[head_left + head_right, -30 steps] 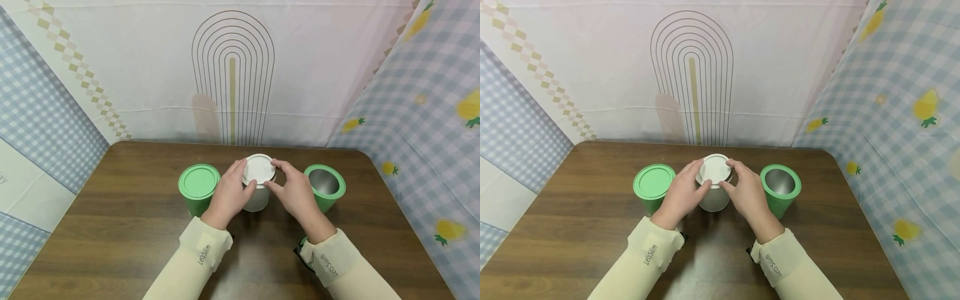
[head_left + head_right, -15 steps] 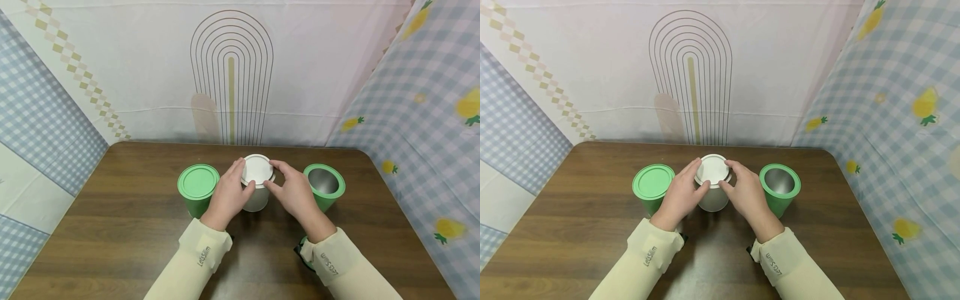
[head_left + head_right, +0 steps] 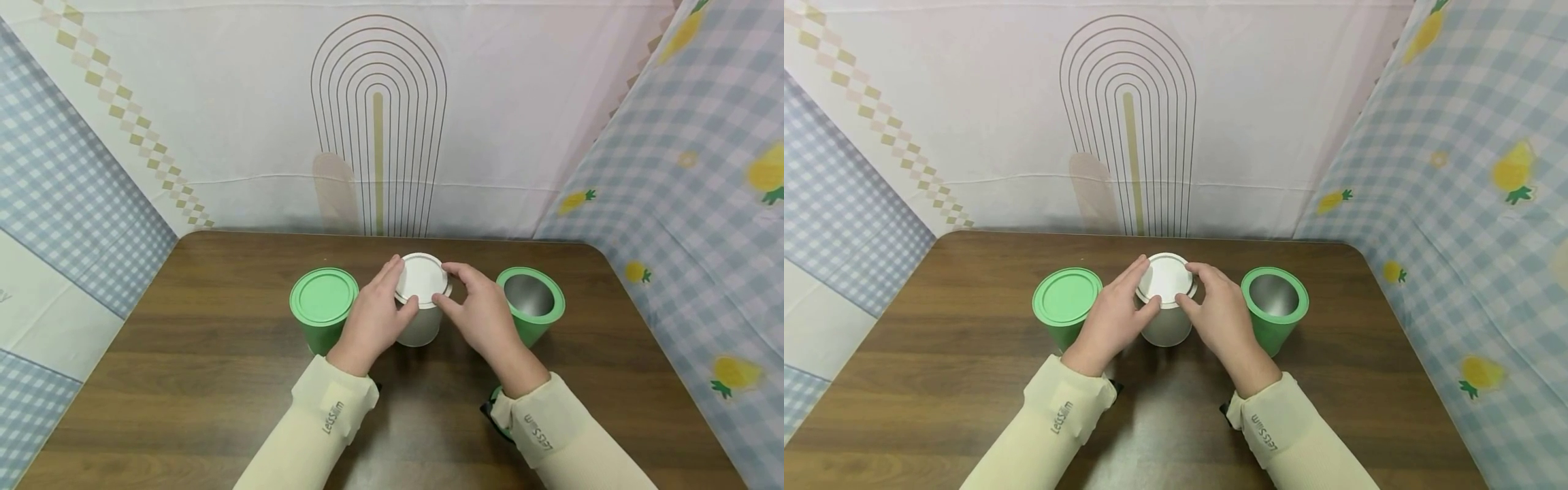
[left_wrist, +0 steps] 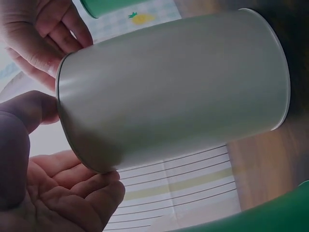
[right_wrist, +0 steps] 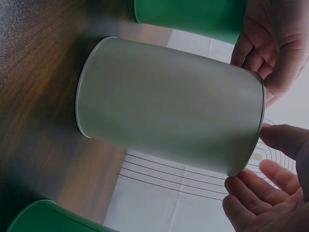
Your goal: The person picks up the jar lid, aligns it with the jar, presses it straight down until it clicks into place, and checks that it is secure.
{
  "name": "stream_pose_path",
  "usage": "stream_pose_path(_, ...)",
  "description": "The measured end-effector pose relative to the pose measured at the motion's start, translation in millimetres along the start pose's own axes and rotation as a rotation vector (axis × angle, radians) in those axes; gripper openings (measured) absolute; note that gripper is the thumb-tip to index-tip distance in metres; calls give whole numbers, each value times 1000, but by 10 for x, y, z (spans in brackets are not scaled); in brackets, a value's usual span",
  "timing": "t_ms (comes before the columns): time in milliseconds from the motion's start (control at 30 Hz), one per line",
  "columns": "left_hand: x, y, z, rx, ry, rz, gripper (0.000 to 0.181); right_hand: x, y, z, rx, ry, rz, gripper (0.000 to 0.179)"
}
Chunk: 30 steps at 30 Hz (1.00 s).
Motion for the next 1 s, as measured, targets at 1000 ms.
stream_pose_path(1000, 18, 11, 5, 17, -26, 26, 63, 20, 8, -17, 32, 1, 13, 55)
Point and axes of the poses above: each hand's wrist, its own z-axis away from the middle knuckle, its own y-axis out of the palm, x = y × z, the point moved 4 cm from there along -z, towards the middle knuckle, and after that the axes turned 2 degrees about -x, right-handed, at the moved point
